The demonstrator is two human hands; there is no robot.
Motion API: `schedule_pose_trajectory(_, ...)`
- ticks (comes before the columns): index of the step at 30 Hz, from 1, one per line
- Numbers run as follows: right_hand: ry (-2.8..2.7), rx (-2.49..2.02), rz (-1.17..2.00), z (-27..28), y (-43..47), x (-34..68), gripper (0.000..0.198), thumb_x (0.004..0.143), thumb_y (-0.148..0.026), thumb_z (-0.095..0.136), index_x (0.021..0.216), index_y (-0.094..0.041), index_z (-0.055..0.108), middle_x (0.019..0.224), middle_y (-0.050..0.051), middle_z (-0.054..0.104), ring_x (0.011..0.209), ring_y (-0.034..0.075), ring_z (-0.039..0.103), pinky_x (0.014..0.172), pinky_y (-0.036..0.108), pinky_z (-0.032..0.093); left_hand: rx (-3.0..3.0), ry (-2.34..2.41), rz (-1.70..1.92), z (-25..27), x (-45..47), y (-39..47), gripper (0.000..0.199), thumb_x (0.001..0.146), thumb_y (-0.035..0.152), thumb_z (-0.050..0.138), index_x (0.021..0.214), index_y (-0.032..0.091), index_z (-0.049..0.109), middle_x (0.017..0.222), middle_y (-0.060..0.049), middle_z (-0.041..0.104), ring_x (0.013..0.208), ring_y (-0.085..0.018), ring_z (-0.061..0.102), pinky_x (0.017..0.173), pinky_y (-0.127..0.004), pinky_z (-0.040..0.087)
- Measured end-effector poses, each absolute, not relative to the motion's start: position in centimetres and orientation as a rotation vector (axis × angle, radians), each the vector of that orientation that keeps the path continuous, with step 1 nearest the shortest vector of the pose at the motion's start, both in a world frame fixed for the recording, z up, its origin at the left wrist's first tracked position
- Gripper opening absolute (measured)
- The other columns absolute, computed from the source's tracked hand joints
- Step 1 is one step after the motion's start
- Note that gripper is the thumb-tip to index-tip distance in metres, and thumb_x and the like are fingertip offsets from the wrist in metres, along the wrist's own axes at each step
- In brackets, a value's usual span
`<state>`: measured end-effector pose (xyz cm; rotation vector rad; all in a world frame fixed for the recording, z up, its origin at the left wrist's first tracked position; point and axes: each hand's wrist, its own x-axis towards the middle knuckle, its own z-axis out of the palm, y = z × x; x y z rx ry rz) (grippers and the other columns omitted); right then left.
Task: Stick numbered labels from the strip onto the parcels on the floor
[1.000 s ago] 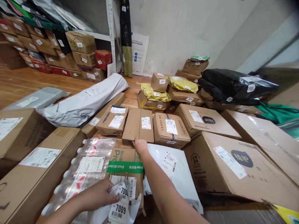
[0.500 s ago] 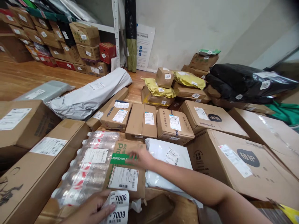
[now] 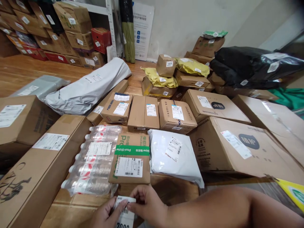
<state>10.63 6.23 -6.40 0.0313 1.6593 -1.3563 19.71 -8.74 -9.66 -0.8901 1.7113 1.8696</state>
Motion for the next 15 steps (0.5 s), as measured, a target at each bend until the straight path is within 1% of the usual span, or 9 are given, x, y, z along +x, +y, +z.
schedule_pose_trajectory(2,1.661,0.097,-1.375,-6.9,6.0,11.2,0.016,0.066,-0.022,0.067,0.072,-0.017,0.053,0.062,-0.005,0.051,0.057,0.008,0.043,0.057,0.024,0.033,-0.936,1.720,1.850,-10.1,19.6,-8.7,0.061,0.066,0.077,0.056,0.068,0.017,0.065,0.061,-0.001,0.061,0.062,-0.017,0.050,0.058,-0.027,0.040)
schedule_pose_trajectory(4,1.728,0.101,-1.350,-7.4,5.9,11.5,0.009,0.070,-0.016,0.063,0.075,-0.017,0.055,0.061,-0.005,0.049,0.056,0.009,0.043,0.056,0.024,0.033,-0.920,1.684,1.889,-10.5,19.5,-8.8,0.058,0.063,0.075,0.062,0.068,0.017,0.065,0.060,-0.001,0.062,0.061,-0.017,0.052,0.058,-0.026,0.041)
schedule_pose_trajectory(5,1.806,0.082,-1.331,-7.7,5.9,11.6,0.006,0.072,-0.013,0.060,0.076,-0.016,0.058,0.062,-0.005,0.050,0.058,0.010,0.044,0.057,0.025,0.034,-0.899,1.646,1.932,-10.8,19.5,-8.9,0.057,0.060,0.073,0.067,0.071,0.017,0.067,0.062,-0.001,0.065,0.063,-0.017,0.055,0.059,-0.026,0.042)
schedule_pose_trajectory(7,1.983,0.006,-1.302,-8.4,5.7,11.5,0.009,0.074,-0.010,0.058,0.076,-0.015,0.065,0.068,-0.001,0.054,0.066,0.012,0.050,0.064,0.026,0.039,-0.872,1.534,2.011,-11.5,19.4,-9.1,0.060,0.054,0.069,0.074,0.083,0.016,0.070,0.070,-0.003,0.071,0.068,-0.019,0.061,0.064,-0.027,0.046)
schedule_pose_trajectory(10,2.104,-0.063,-1.365,-9.8,5.1,11.5,0.013,0.076,-0.014,0.060,0.077,-0.015,0.073,0.081,0.006,0.064,0.081,0.018,0.059,0.076,0.030,0.045,-0.975,1.475,1.976,-12.5,19.2,-9.6,0.072,0.052,0.073,0.072,0.092,0.013,0.068,0.070,-0.006,0.074,0.066,-0.020,0.063,0.064,-0.029,0.047)
schedule_pose_trajectory(13,2.117,0.033,-1.516,-11.2,4.1,11.9,0.017,0.078,-0.020,0.059,0.081,-0.015,0.075,0.086,0.011,0.069,0.085,0.021,0.063,0.080,0.033,0.049,-1.060,1.572,1.871,-13.2,19.2,-10.1,0.078,0.056,0.078,0.066,0.095,0.010,0.067,0.067,-0.006,0.074,0.064,-0.022,0.064,0.064,-0.032,0.046)
schedule_pose_trajectory(15,2.137,0.052,-1.600,-11.6,3.4,12.2,0.020,0.079,-0.022,0.057,0.083,-0.015,0.076,0.090,0.013,0.070,0.088,0.023,0.064,0.082,0.034,0.050,-1.124,1.565,1.898,-13.3,19.1,-10.2,0.077,0.056,0.077,0.066,0.097,0.011,0.066,0.068,-0.005,0.074,0.066,-0.024,0.065,0.066,-0.033,0.047)
